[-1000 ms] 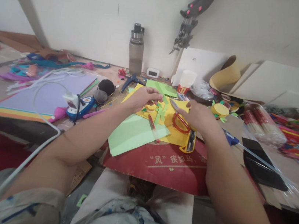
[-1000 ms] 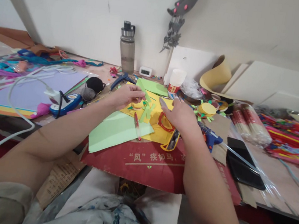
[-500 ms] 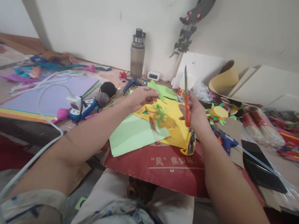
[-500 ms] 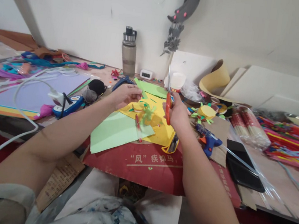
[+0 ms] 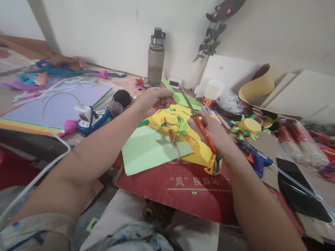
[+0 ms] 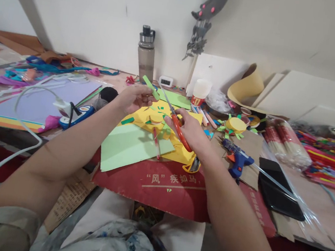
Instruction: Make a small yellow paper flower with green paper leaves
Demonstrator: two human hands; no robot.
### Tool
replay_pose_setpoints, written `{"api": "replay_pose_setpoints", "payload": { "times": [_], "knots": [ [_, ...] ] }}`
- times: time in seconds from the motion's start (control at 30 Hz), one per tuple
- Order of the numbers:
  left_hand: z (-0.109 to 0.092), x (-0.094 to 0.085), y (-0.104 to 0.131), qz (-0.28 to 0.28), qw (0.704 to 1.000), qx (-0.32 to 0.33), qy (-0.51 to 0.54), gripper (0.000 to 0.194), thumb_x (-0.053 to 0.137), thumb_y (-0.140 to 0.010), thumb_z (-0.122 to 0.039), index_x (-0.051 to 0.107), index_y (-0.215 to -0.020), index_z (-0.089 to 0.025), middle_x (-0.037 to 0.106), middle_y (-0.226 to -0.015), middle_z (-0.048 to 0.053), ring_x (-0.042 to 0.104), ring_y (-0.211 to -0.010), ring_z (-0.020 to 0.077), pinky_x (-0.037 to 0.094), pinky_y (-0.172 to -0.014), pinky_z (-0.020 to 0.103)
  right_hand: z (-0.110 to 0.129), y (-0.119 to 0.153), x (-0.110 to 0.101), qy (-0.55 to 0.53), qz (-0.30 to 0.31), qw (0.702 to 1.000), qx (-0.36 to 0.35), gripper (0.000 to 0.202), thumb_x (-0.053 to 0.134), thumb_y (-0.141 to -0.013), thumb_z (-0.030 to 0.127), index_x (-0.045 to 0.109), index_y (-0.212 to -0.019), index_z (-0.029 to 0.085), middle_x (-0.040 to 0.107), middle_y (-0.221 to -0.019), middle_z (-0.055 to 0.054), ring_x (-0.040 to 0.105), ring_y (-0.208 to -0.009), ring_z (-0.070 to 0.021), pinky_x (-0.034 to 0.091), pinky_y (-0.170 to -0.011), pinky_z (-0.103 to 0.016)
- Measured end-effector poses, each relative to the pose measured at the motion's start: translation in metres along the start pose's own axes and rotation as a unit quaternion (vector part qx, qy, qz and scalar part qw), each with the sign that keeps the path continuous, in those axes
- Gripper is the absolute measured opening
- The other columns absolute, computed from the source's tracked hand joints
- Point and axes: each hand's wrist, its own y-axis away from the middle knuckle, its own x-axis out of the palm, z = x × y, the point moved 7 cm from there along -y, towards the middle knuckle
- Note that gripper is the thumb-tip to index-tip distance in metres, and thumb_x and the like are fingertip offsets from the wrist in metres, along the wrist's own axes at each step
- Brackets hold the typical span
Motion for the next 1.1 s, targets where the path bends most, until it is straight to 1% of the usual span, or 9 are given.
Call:
{"api": "replay_pose_setpoints", "payload": {
  "times": [0.13, 0.23, 0.33, 0.53, 0.67, 1.1],
  "knots": [
    [0.0, 0.001, 0.002, -0.013, 1.0, -0.007, -0.004, 0.012, 0.071, -0.07, -0.017, 0.062, -0.077, -0.013, 0.069, -0.072, 0.004, 0.072, -0.071, 0.0145, 0.052, -0.063, 0.023, 0.009, 0.002, 0.003, 0.042, 0.026, 0.999, -0.021, 0.05, 0.056, -0.086, 0.068, 0.061, -0.101, 0.021, 0.058, -0.075, -0.001, 0.05, -0.066, -0.0165, 0.039, -0.063, -0.03],
    [0.0, 0.002, 0.003, -0.016, 1.0, -0.008, 0.003, 0.011, 0.071, -0.071, -0.017, 0.062, -0.076, -0.013, 0.068, -0.07, 0.004, 0.072, -0.072, 0.015, 0.051, -0.062, 0.022, 0.014, 0.003, 0.004, 0.033, 0.046, 0.998, -0.026, 0.049, 0.053, -0.087, 0.07, 0.059, -0.094, 0.021, 0.056, -0.073, 0.0, 0.049, -0.064, -0.0155, 0.038, -0.062, -0.03],
    [-0.001, 0.003, 0.004, -0.011, 1.0, -0.007, 0.01, 0.01, 0.071, -0.072, -0.016, 0.062, -0.075, -0.014, 0.068, -0.07, 0.004, 0.072, -0.071, 0.0145, 0.049, -0.059, 0.021, 0.012, 0.004, 0.006, 0.011, 0.058, 0.998, -0.009, 0.048, 0.055, -0.087, 0.069, 0.057, -0.092, 0.021, 0.052, -0.071, 0.001, 0.046, -0.062, -0.0141, 0.037, -0.059, -0.028],
    [0.0, 0.005, 0.005, -0.008, 1.0, -0.006, 0.004, 0.011, 0.072, -0.074, -0.016, 0.061, -0.074, -0.013, 0.068, -0.069, 0.004, 0.072, -0.07, 0.0141, 0.048, -0.057, 0.02, 0.003, 0.002, 0.011, -0.027, 0.06, 0.998, 0.007, 0.046, 0.058, -0.086, 0.069, 0.056, -0.09, 0.022, 0.045, -0.065, 0.003, 0.042, -0.057, -0.0124, 0.034, -0.053, -0.026],
    [0.002, 0.006, 0.004, 0.007, 1.0, -0.003, 0.011, 0.009, 0.071, -0.075, -0.017, 0.063, -0.076, -0.013, 0.07, -0.071, 0.004, 0.069, -0.067, 0.0111, 0.048, -0.058, 0.019, 0.001, 0.002, 0.013, -0.041, 0.06, 0.997, 0.023, 0.047, 0.06, -0.084, 0.069, 0.056, -0.09, 0.023, 0.046, -0.067, 0.003, 0.043, -0.057, -0.0122, 0.035, -0.051, -0.026],
    [-0.001, 0.006, 0.004, 0.006, 1.0, 0.004, -0.012, 0.009, 0.07, -0.076, -0.018, 0.063, -0.075, -0.013, 0.07, -0.069, 0.004, 0.069, -0.065, 0.0109, 0.048, -0.059, 0.02, -0.001, 0.001, 0.018, -0.055, 0.059, 0.997, 0.003, 0.044, 0.06, -0.086, 0.067, 0.055, -0.09, 0.023, 0.042, -0.064, 0.004, 0.043, -0.053, -0.011, 0.033, -0.047, -0.023]
  ]
}}
